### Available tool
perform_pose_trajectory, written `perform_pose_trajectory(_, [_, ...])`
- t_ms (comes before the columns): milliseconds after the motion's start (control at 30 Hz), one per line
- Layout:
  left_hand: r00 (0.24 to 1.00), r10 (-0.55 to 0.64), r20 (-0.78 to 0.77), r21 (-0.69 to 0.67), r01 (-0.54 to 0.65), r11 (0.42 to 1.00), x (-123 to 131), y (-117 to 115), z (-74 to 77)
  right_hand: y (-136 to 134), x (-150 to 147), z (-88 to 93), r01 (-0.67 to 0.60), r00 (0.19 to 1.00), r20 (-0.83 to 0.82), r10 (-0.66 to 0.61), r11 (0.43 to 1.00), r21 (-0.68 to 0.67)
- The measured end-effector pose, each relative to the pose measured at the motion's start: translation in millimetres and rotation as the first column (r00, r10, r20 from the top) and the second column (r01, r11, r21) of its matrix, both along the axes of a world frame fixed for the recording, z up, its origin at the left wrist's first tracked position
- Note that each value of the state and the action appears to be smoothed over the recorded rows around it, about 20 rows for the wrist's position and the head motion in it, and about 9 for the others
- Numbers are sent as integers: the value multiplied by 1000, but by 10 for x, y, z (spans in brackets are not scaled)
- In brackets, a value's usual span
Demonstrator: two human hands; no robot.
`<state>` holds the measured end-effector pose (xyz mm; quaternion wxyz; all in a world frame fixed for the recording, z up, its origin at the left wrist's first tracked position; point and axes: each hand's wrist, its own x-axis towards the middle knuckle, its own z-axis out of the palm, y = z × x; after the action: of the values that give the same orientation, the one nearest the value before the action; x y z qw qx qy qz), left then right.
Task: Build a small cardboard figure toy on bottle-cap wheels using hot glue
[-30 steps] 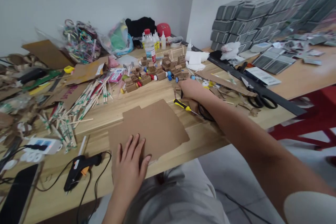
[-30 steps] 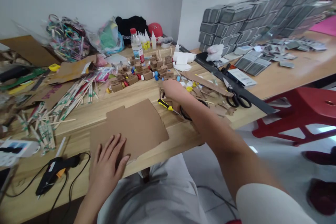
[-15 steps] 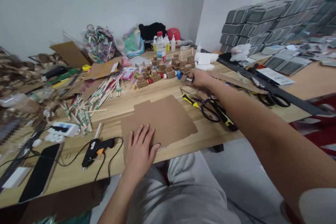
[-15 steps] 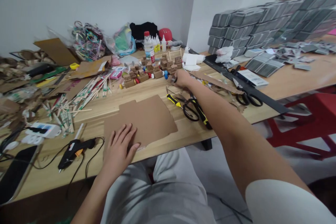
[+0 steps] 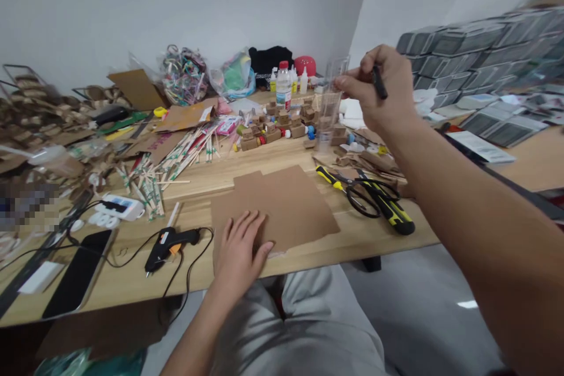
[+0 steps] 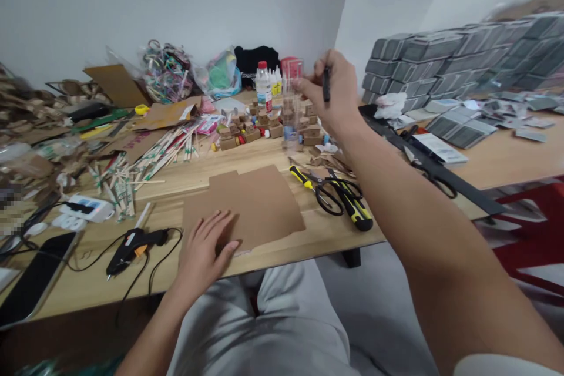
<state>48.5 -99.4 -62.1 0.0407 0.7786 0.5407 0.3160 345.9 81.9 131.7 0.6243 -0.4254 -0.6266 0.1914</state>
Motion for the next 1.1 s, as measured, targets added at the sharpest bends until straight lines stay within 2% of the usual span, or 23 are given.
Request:
perform_pose_trajectory(67, [975,-3,224,-51,15,999,14,24,128,-95,-268,-98,-141,983,-126,136,990,-30])
perform_pose_trajectory(133, [898,9,441,-88,33,996,42,80,290,-166,-554,-243,-264,944,-224,244,962,-67])
perform_pose_trajectory(267, [647,12,762,-107,108,988,69,291,554,-247,-1013,-515,-352,898,-311,312,933,-78])
perform_pose_trajectory(333, [514,80,854,-157,107,982,30,399,604,-266,-1128,-598,-353,896,-324,303,930,-107])
perform_pose_trajectory(433, [337,135,932,-156,34,987,-80,486,605,-296,-1165,-682,-354,901,-312,302,927,-126])
perform_pose_trajectory(567, [173,114,978,-107,-51,993,-200,465,599,-391,-1108,-795,-346,900,-322,293,930,-121])
perform_pose_trajectory(667, [110,111,988,-102,-86,991,-216,415,614,-480,-1060,-866,-363,873,-399,281,921,-144])
perform_pose_trajectory(833, [93,106,990,-97,-96,991,-142,381,623,-567,-970,-922,-398,815,-515,265,902,-165])
perform_pose_trajectory(1100, [68,81,994,-71,-134,988,-45,403,633,-658,-847,-1034,-380,843,-475,252,904,-195])
